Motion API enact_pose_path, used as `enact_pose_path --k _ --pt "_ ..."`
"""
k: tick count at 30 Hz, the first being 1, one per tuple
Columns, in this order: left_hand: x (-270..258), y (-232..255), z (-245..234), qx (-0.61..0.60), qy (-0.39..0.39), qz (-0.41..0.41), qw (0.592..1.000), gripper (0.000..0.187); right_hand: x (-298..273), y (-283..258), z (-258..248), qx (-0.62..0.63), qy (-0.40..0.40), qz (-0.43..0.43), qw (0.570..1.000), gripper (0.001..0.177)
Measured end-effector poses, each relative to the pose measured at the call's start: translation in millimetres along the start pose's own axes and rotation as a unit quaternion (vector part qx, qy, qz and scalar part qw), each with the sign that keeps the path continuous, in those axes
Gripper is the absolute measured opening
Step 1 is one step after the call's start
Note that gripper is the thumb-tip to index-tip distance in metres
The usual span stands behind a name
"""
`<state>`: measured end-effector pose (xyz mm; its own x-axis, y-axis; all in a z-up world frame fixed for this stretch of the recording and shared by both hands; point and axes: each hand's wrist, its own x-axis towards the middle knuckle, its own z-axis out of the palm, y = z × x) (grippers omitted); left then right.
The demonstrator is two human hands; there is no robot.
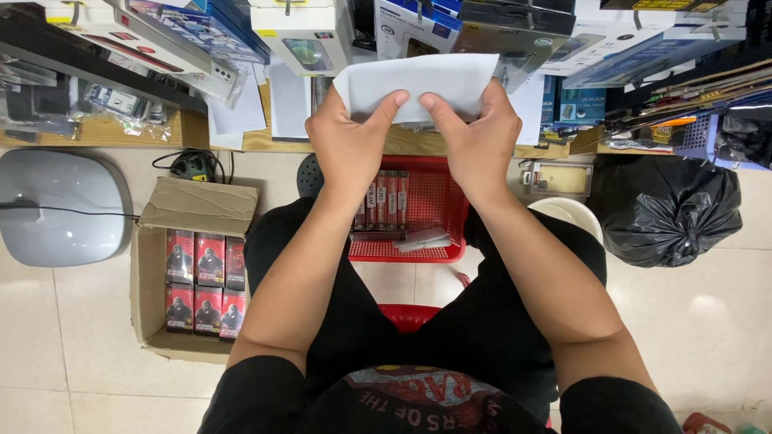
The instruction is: The person wipes a smartphone screen with a cloth, removes a device from a white sleeve, and touches the screen surface with their hands.
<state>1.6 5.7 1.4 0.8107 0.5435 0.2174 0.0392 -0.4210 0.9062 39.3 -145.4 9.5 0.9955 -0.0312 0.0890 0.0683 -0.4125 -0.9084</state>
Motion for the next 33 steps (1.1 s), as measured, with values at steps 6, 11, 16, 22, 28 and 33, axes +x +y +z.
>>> enact_pose_path --k 6,11,16,22,28,33 --pt "15 -13 -7 -0.183 -0.081 -0.066 0.978 0.023 16 9 -18 0.162 -0.112 0.003 0.98 0.035" --pt "17 -19 -7 -0.206 -0.087 -0.068 0.972 0.026 23 11 -26 0.163 -0.165 0.01 0.973 0.035" --pt "12 -9 -9 -0.16 -0.077 -0.058 0.982 0.03 18 12 -19 0.164 -0.136 0.033 0.977 0.037" --pt "13 -5 -12 -0.15 -0.064 -0.052 0.985 0.027 16 8 -19 0.185 -0.126 0.045 0.974 0.037" --pt "17 -17 -7 -0.28 -0.063 -0.1 0.953 0.023 24 11 -28 0.293 -0.183 0.089 0.934 0.029" --pt "18 -8 -10 -0.334 -0.069 -0.143 0.929 0.036 28 18 -30 0.359 -0.206 0.11 0.904 0.017"
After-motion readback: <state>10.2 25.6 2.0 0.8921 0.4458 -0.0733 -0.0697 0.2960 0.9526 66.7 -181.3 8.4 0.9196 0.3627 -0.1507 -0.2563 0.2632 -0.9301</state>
